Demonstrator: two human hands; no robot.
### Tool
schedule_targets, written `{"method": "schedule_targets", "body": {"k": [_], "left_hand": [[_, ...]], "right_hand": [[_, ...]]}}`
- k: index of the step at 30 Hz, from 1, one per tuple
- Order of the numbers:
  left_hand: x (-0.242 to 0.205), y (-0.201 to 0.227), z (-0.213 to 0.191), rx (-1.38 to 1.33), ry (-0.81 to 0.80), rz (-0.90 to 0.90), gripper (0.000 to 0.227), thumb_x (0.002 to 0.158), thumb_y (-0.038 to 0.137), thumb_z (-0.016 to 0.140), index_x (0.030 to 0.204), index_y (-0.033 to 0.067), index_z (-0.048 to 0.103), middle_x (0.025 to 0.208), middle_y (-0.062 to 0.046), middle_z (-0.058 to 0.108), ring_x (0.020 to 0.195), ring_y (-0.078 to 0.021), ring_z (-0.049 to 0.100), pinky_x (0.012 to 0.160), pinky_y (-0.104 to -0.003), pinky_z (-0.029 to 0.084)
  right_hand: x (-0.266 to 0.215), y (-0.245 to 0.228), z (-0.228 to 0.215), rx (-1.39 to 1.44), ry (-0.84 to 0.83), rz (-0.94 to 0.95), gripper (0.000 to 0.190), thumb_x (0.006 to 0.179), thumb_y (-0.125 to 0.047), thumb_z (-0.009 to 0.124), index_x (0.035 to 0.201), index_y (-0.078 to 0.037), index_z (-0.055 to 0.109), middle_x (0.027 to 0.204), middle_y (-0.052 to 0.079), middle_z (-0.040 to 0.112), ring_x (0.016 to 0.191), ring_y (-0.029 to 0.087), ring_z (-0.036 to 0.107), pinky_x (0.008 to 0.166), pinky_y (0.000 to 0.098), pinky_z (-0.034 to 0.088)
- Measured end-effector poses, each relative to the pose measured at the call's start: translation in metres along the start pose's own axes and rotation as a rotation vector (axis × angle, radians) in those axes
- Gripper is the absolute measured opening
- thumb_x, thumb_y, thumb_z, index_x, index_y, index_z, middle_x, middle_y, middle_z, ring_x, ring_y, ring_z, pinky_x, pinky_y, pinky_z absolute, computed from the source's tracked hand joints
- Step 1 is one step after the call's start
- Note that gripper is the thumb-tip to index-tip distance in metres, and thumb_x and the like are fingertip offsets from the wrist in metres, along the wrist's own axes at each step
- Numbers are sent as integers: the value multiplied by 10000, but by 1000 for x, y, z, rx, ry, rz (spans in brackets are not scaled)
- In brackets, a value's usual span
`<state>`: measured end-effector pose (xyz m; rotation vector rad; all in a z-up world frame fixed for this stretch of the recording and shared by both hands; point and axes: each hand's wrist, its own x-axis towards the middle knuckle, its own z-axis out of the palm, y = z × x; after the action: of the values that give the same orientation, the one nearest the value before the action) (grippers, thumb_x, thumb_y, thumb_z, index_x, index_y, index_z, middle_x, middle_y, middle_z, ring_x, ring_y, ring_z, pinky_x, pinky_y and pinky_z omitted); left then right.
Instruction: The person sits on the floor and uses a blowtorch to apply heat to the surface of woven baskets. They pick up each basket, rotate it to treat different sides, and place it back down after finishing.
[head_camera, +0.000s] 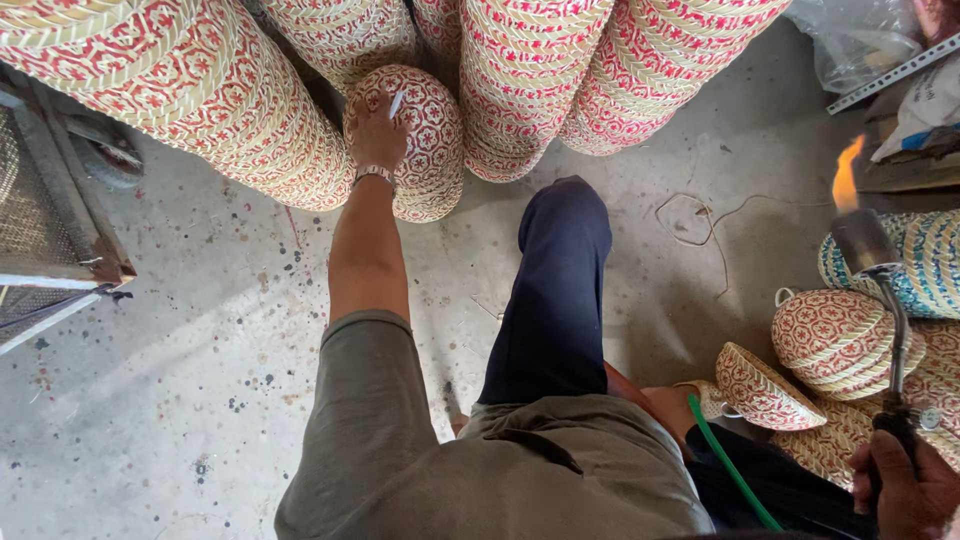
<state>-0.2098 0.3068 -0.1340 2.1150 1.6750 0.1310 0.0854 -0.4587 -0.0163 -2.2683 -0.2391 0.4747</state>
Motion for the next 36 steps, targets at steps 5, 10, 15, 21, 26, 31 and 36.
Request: {"method": "schedule_targets", "body": {"k": [5, 10, 15, 21, 26, 31, 36], "left_hand": [[-1, -8, 0, 21, -46, 32, 979, 823, 393, 835, 1610, 327, 255, 1642, -157, 236, 1467, -459, 328, 1093, -559, 465], [9, -12, 17, 96, 93, 149, 859, 891, 379, 773, 1594, 289, 286, 1637, -173, 237, 1479, -443, 293, 1035, -591, 477], [18, -18, 12, 41, 28, 135, 761, 1026, 356, 665, 1677, 260, 283, 1673, -218, 284, 1505, -442, 338, 1197, -543, 407], [-52, -18, 72, -233, 448, 191, 975, 879, 167, 760, 1645, 87, 162, 1687, -280, 98, 1568, -416, 127, 1268, -504, 155], [-174, -22, 174, -355, 287, 394, 974, 853, 116, 739, 1622, 0, 151, 1622, -388, 137, 1527, -513, 154, 1235, -518, 269], [-211, 3, 225, -489, 218, 502, 876, 913, 160, 784, 1602, -4, 268, 1616, -265, 282, 1496, -477, 319, 1107, -442, 476], [-194, 81, 166, -792, 174, 672, 690, 983, -1, 697, 1588, 36, 366, 1521, -188, 431, 1263, -293, 554, 972, -351, 583]], "right_hand": [[-10, 2, 6, -11, 50, 57, 461, 1195, -277, 557, 868, 46, 587, 574, 125, 510, 429, 188, 439, 452, 360, 364], [-4, 3, 7, 60, 40, 32, 387, 1174, -268, 544, 918, 20, 577, 607, 99, 538, 473, 180, 445, 433, 344, 364], [-6, 10, 10, 17, 35, 48, 482, 1204, -266, 543, 872, 82, 577, 559, 163, 500, 394, 216, 424, 449, 380, 336], [-8, 2, 12, 84, 35, -77, 399, 1177, -259, 535, 922, 42, 591, 577, 130, 536, 439, 205, 463, 410, 342, 370], [-25, -39, 10, 95, 54, -8, 461, 1181, -263, 539, 856, 60, 593, 597, 117, 540, 497, 191, 472, 499, 330, 386], [-58, -71, 3, 231, 166, -13, 319, 1106, -209, 564, 888, 19, 604, 652, 67, 527, 518, 134, 461, 480, 292, 370], [-62, -65, -16, 281, 239, -32, 328, 1077, -201, 554, 840, 19, 612, 633, 59, 557, 491, 116, 489, 446, 282, 391]]}}
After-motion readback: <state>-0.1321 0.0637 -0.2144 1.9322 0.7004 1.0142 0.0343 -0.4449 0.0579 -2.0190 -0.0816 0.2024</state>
